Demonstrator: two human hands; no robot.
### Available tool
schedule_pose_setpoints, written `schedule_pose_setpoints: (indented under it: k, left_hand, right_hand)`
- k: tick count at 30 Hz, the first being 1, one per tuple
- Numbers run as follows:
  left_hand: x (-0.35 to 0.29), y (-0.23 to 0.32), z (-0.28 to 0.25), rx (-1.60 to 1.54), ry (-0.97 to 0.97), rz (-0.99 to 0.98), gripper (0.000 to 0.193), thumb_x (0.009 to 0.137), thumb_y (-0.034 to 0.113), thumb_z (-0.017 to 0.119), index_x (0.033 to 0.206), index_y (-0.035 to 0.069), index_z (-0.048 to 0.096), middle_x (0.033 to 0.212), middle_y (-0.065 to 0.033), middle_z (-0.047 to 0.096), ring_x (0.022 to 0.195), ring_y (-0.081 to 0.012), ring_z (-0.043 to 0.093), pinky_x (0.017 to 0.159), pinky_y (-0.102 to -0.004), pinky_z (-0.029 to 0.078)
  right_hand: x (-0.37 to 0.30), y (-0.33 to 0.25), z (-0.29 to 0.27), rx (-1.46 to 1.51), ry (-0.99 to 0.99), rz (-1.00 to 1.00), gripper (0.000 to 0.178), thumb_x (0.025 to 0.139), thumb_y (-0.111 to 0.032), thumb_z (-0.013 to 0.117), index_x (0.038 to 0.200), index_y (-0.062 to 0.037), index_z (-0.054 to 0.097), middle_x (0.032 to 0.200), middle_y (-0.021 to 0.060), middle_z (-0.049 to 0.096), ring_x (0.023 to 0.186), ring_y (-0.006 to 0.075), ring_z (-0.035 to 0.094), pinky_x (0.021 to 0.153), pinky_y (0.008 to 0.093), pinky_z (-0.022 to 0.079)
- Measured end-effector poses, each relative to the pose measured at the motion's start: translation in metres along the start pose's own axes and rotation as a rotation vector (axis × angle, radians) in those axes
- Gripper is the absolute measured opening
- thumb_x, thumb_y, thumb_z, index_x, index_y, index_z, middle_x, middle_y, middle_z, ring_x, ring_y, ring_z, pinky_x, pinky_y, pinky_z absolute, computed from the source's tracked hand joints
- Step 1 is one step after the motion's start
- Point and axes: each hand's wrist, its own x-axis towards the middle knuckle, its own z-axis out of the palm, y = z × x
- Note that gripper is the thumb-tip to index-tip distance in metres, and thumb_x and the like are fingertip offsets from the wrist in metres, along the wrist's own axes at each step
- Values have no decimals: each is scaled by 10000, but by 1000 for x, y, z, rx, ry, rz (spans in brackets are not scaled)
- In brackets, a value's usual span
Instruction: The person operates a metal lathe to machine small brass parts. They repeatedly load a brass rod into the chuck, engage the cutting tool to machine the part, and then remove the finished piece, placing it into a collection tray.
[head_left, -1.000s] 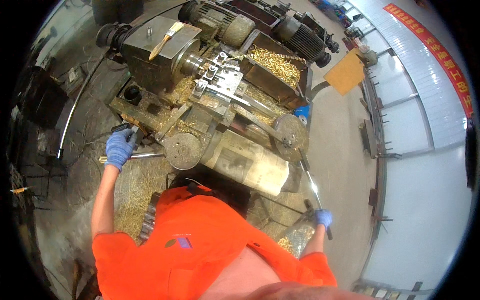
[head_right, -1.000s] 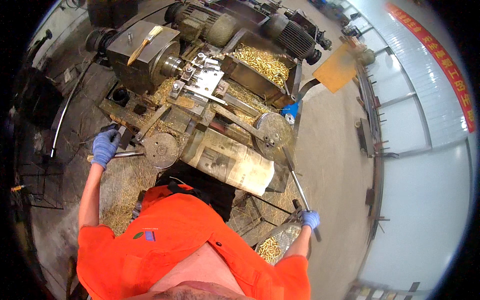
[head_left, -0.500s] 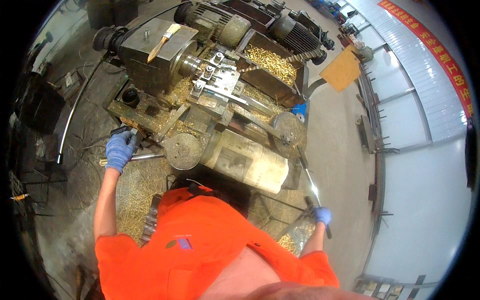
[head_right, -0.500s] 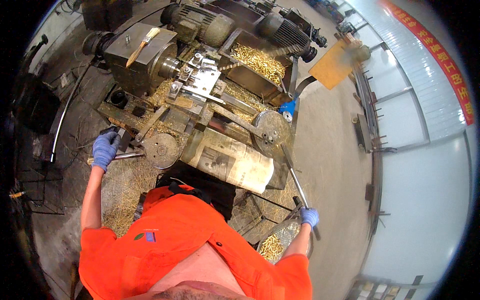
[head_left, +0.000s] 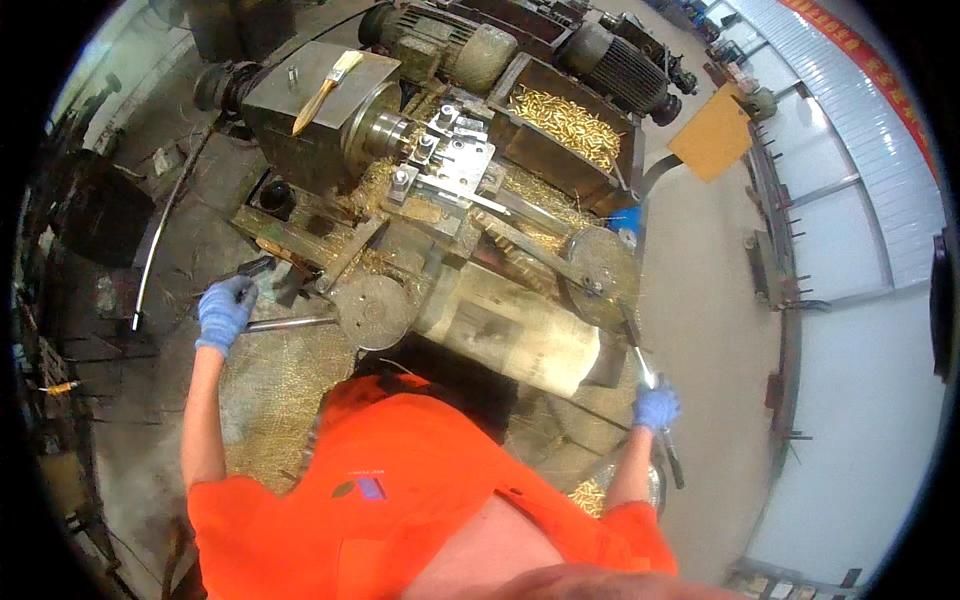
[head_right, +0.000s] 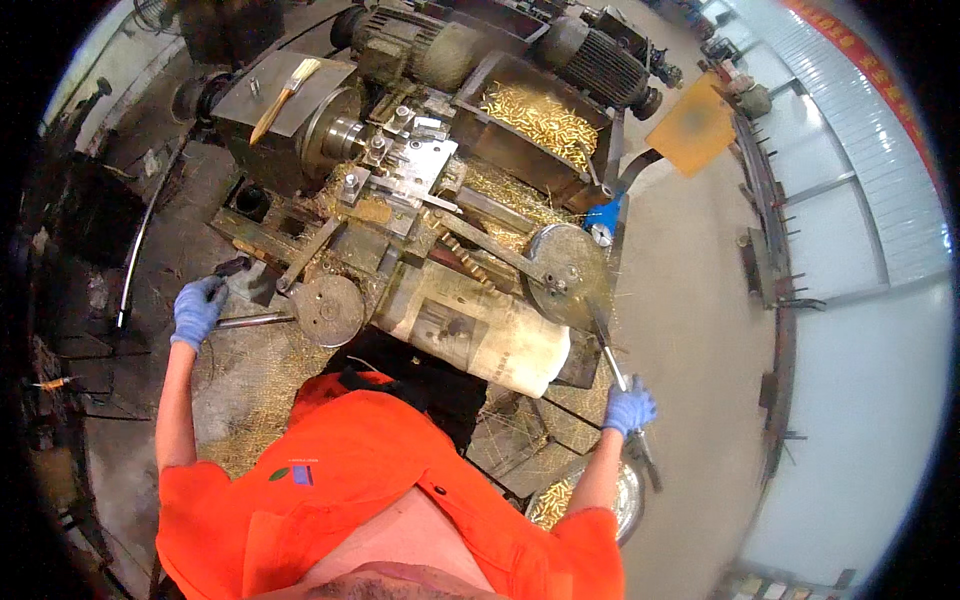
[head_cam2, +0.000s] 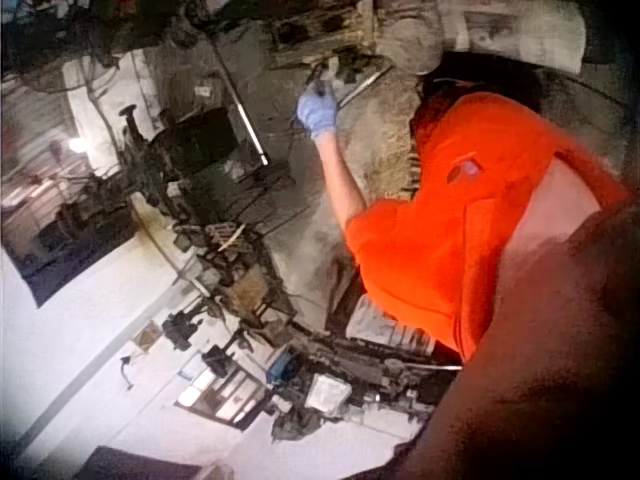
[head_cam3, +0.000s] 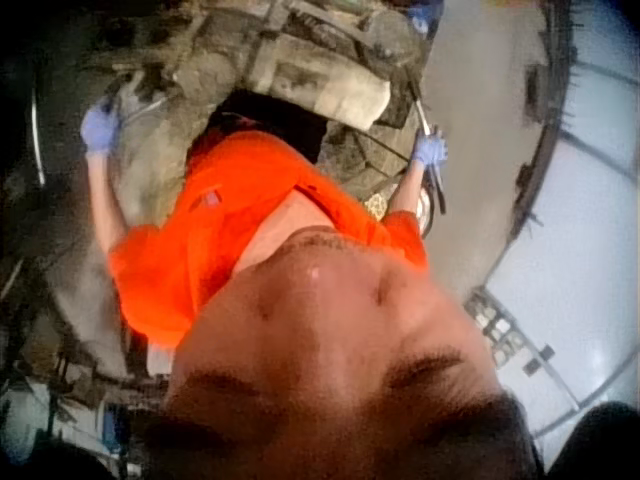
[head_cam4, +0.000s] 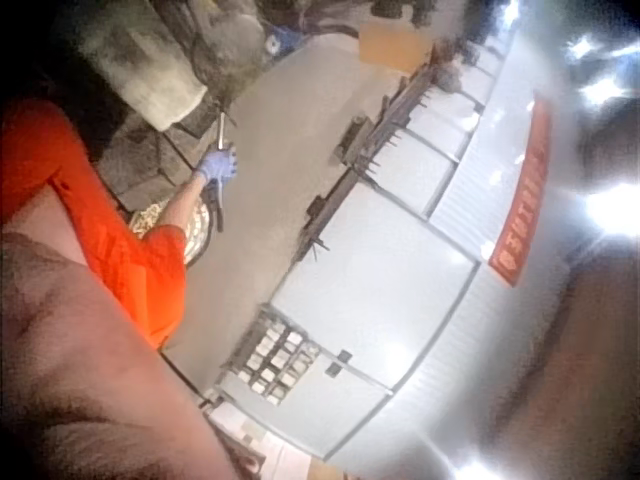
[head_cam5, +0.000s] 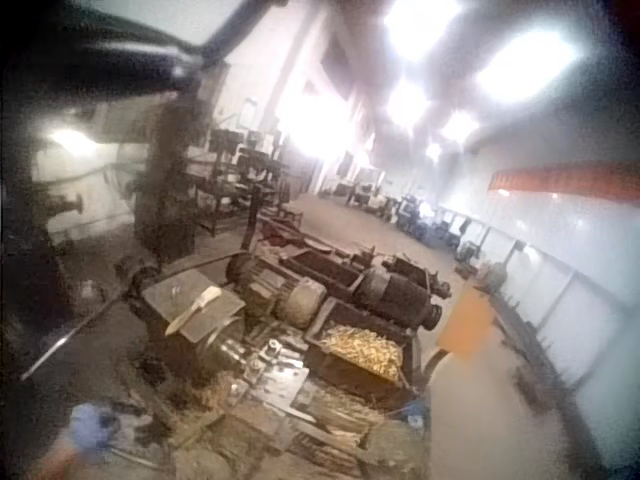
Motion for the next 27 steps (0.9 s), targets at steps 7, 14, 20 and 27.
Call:
schedule_pose_setpoints:
  k: [7,14,20,27]
  left_hand:
    - [-24,-11,20,-441,-37,-519,211,791,181,656,837,-23,635,672,-56,621,532,-113,535,501,-270,434]
    - [-49,-42,61,-344,-32,-491,278,762,265,645,759,-13,655,562,-83,583,457,-139,537,453,-305,432]
    - [-96,18,15,-427,-189,-702,312,780,288,588,647,12,641,478,-62,527,381,-144,487,402,-313,395]
    - [-150,49,26,-619,-175,-923,327,825,268,560,613,19,550,446,-69,472,343,-152,447,330,-294,332]
  right_hand:
    - [126,-23,7,-124,-64,-56,411,730,-400,566,1119,-271,593,1104,75,588,1069,283,508,913,479,344]
    - [225,-88,21,-137,-77,-154,547,747,-324,552,1273,-198,471,1271,116,485,1238,306,363,1037,476,241]
    - [258,-98,47,-92,-53,-262,468,768,-320,548,1208,-161,529,1204,131,533,1215,321,382,1044,457,235]
    - [230,-70,40,10,-79,-261,422,780,-323,538,1160,-145,582,1141,149,568,1130,322,458,1030,439,249]
